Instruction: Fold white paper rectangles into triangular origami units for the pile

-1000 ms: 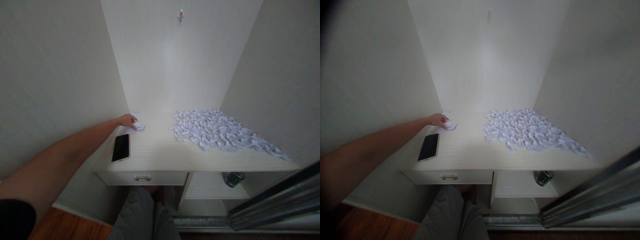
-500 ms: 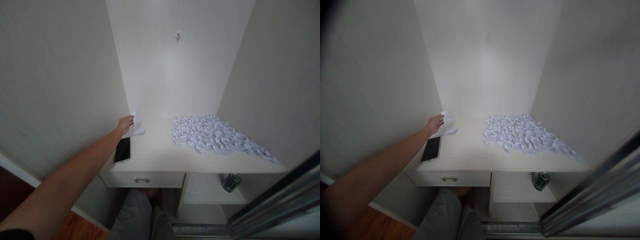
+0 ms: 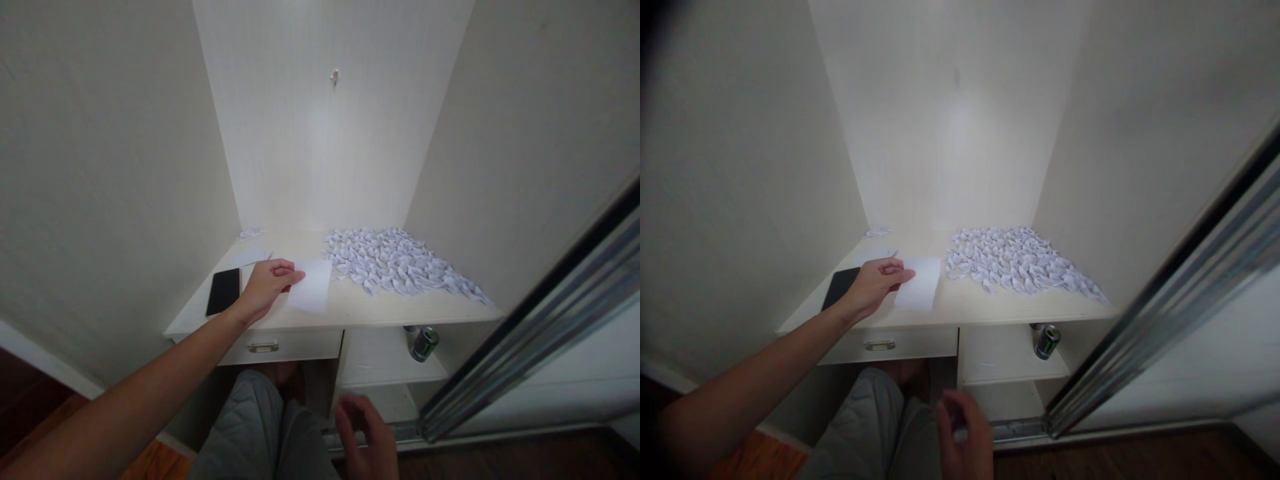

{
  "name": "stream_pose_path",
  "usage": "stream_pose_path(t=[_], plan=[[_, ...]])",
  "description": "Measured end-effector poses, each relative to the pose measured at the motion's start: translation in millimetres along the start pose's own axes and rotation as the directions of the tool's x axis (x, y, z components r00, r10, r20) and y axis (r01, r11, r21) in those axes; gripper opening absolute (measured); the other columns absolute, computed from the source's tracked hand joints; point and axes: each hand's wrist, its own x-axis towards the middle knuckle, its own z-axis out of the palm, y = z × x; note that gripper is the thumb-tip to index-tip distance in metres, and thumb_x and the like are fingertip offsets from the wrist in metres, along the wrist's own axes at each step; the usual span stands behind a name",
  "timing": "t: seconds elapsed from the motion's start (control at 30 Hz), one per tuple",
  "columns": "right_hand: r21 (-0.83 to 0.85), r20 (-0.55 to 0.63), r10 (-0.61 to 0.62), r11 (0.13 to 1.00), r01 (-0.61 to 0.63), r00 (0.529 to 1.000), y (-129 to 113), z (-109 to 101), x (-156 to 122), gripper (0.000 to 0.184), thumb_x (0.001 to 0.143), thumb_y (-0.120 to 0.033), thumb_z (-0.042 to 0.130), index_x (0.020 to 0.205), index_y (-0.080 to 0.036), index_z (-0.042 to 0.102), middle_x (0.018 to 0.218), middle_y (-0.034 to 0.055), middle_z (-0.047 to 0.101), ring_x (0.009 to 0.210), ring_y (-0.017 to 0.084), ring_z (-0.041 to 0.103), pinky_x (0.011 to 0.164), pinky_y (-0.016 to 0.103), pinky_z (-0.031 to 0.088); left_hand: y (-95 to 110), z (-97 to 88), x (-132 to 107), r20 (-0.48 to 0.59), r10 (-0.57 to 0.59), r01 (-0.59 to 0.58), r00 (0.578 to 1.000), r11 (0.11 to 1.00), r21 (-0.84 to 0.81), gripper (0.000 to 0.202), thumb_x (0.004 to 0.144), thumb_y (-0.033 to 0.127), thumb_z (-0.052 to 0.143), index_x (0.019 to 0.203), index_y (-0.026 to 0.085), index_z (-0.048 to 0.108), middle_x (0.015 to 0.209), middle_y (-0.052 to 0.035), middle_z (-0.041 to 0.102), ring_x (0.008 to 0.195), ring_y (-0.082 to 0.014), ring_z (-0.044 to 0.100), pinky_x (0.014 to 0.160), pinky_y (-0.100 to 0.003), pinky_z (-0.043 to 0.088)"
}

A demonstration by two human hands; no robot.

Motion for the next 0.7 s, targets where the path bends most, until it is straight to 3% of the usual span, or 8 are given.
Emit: stream_pose_path(t=[0.17, 0.27, 0.33, 0.47, 0.57, 0.7], plan=[[0.392, 0.017, -0.006, 0.920, -0.002, 1.000, -73, 17, 80, 0.045, 0.080, -0.055, 0.073, 0.109, -0.021, 0.069, 0.110, 0.0116, 0.075, 0.079, 0.022, 0.069, 0.055, 0.028, 0.052, 21, 4.7, -36, 0.249, -0.016, -0.048, 0.968, 0.967, 0.250, 0.038, 0.058, 0.038, 0.093, 0.080, 0.021, 0.067, 0.071, -0.0038, 0.074, 0.060, -0.0179, 0.067, 0.051, -0.028, 0.048], [0.447, 0.159, -0.018, 0.893, -0.056, 0.987, -95, 30, 103, 0.033, 0.083, -0.052, 0.070, 0.086, -0.019, 0.069, 0.073, 0.0030, 0.069, 0.058, 0.014, 0.055, 0.049, 0.024, 0.042, 25, 1.6, -49, 0.314, 0.018, -0.096, 0.949, 0.967, 0.236, 0.037, 0.066, 0.038, 0.089, 0.086, 0.023, 0.063, 0.069, -0.0011, 0.071, 0.058, -0.0155, 0.066, 0.052, -0.025, 0.049], [0.457, 0.167, -0.019, 0.888, -0.060, 0.986, -99, 35, 111, 0.031, 0.082, -0.050, 0.070, 0.077, -0.019, 0.066, 0.062, -0.0007, 0.062, 0.053, 0.012, 0.048, 0.049, 0.023, 0.038, 23, -5.7, -52, 0.329, 0.067, -0.136, 0.942, 0.972, 0.192, 0.037, 0.073, 0.039, 0.085, 0.098, 0.024, 0.062, 0.082, -0.0029, 0.074, 0.063, -0.0152, 0.069, 0.056, -0.025, 0.054], [0.457, 0.117, 0.007, 0.888, -0.060, 0.993, -92, 38, 132, 0.030, 0.078, -0.048, 0.073, 0.078, -0.019, 0.067, 0.059, -0.0031, 0.059, 0.049, 0.011, 0.044, 0.046, 0.023, 0.034, 12, -28.4, -48, 0.396, 0.169, -0.269, 0.902, 0.940, 0.211, 0.035, 0.085, 0.037, 0.072, 0.116, 0.023, 0.064, 0.121, -0.0116, 0.072, 0.089, -0.0205, 0.076, 0.079, -0.035, 0.063], [0.427, 0.153, -0.013, 0.902, -0.054, 0.988, -86, 39, 153, 0.028, 0.076, -0.046, 0.073, 0.074, -0.019, 0.065, 0.058, -0.0035, 0.059, 0.050, 0.011, 0.046, 0.047, 0.023, 0.037, -2, -38.8, -42, 0.418, 0.215, -0.383, 0.883, 0.845, 0.374, 0.036, 0.084, 0.030, 0.071, 0.119, 0.023, 0.071, 0.123, -0.0124, 0.071, 0.096, -0.0220, 0.075, 0.081, -0.034, 0.064], [0.364, 0.261, -0.034, 0.929, -0.066, 0.965, -80, 47, 179, 0.027, 0.071, -0.044, 0.077, 0.069, -0.019, 0.067, 0.060, -0.0010, 0.064, 0.051, 0.011, 0.051, 0.048, 0.023, 0.041, -20, -36.0, -27, 0.462, 0.319, -0.520, 0.827, 0.746, 0.416, 0.033, 0.082, 0.023, 0.066, 0.112, 0.029, 0.078, 0.126, -0.0085, 0.071, 0.103, -0.0218, 0.072, 0.082, -0.034, 0.064]])
